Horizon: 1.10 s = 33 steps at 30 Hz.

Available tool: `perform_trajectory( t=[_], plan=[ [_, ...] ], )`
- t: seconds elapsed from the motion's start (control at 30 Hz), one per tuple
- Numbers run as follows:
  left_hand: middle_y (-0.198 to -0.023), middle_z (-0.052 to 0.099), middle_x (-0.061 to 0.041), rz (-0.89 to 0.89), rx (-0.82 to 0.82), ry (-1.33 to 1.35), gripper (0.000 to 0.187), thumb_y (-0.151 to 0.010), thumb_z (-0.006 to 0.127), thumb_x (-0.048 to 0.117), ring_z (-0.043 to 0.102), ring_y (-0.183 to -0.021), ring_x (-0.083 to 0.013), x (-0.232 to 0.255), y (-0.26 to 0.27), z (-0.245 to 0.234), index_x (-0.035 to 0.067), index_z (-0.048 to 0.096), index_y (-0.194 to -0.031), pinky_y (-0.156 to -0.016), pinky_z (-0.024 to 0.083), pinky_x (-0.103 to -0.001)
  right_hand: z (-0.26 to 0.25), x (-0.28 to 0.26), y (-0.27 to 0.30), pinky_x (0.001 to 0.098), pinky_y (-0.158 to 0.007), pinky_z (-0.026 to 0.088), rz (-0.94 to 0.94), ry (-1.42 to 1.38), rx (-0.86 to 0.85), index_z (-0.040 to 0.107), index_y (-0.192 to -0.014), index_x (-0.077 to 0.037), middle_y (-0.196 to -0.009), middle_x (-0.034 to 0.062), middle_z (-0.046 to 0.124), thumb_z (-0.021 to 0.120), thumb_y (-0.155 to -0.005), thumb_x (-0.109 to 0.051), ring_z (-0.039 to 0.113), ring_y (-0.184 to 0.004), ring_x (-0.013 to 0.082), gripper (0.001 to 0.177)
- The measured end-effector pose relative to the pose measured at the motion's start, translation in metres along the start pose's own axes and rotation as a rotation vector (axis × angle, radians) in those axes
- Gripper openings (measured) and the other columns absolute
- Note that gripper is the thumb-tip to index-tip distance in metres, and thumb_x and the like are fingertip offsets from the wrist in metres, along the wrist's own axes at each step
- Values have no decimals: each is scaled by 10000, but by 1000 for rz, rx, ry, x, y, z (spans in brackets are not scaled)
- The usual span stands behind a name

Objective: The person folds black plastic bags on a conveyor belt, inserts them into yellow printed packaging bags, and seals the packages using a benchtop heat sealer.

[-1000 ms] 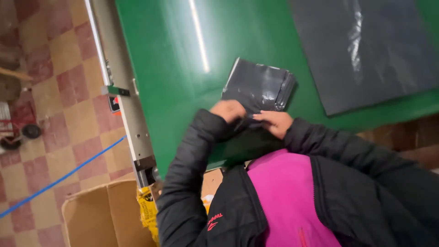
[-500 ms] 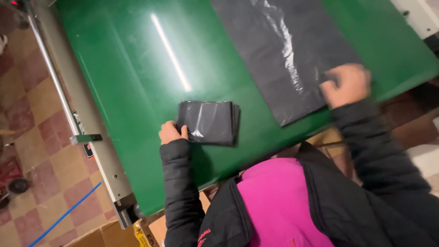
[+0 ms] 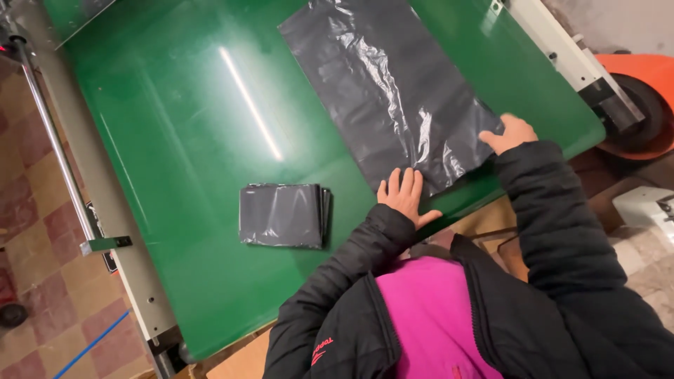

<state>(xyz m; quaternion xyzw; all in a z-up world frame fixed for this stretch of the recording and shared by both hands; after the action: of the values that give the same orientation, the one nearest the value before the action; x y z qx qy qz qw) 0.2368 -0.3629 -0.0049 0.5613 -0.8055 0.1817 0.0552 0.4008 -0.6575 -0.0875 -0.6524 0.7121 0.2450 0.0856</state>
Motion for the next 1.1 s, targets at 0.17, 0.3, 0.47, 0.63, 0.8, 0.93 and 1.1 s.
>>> perform_trajectory(
  t=[0.17, 0.3, 0.47, 0.63, 0.8, 0.93, 1.1],
  plan=[
    [-1105, 604, -44, -95, -38, -100, 428, -805, 755, 390, 597, -1066, -272, -22, 18, 24, 122, 624, -1113, -696, 519, -417, -94, -68, 68, 419, -627, 557, 55, -675, 23, 591, -1461, -74, -1125, 207, 722, 742, -930, -230, 693, -813, 344, 573],
    [-932, 671, -57, -23, -174, 214, 167, -873, 744, 236, 683, -888, -278, -41, 38, -17, 141, 672, -992, -673, 539, -402, -130, -58, 67, 333, -559, 562, -146, -728, -216, 639, -1341, -58, -1305, 75, 670, 641, -955, -132, 656, -827, 124, 393],
    [-824, 696, -123, -269, -1, 665, 162, -860, 742, 238, 707, -747, -287, -98, -15, -38, 103, 695, -936, -688, 551, -363, -114, -57, -12, 293, -559, 536, -137, -727, -483, 735, -1139, -44, -987, 114, 727, 481, -1108, -357, 673, -690, 138, 404],
    [-844, 709, -181, -589, 391, 644, 284, -936, 709, 307, 693, -739, -338, -185, -76, 39, 35, 677, -1009, -700, 539, -393, -107, -169, -91, 403, -779, 520, -125, -201, 48, 761, -1030, -43, -936, 171, 739, 635, -971, -585, 687, -835, 297, 560],
    [-893, 717, -202, -672, 450, 520, 313, -944, 693, 336, 690, -837, -414, -214, -62, 98, 35, 666, -1026, -735, 542, -452, -11, -191, -198, 489, -860, 519, -308, 39, 210, 593, -1251, 82, -1204, 266, 620, 897, -705, -578, 632, -1042, 451, 909],
    [-931, 721, -197, -801, 479, 521, 354, -932, 662, 358, 695, -871, -415, -196, -58, 79, 38, 650, -1082, -759, 551, -461, 24, -192, -235, 491, -872, 543, -118, 64, 119, 518, -1285, 113, -1177, 290, 643, 966, -559, -456, 653, -1032, 452, 1026],
    [-942, 700, -212, -859, 396, 398, 317, -962, 640, 349, 665, -873, -437, -183, -58, 70, 36, 640, -1014, -756, 528, -500, 19, -184, -265, 487, -913, 535, -144, 111, -135, 666, -1116, 103, -1117, 307, 685, 935, -680, -473, 671, -1049, 443, 771]
  ],
)
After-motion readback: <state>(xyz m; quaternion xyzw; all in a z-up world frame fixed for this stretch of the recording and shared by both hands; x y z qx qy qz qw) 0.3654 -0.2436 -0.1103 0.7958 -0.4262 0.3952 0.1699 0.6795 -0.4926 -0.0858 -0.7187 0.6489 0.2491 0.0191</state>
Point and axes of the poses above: each hand's wrist, its own y-axis away from the middle knuckle, its own z-axis out of the palm, x = y × z, the point moved 1 cm from there along -y, towards the middle knuckle
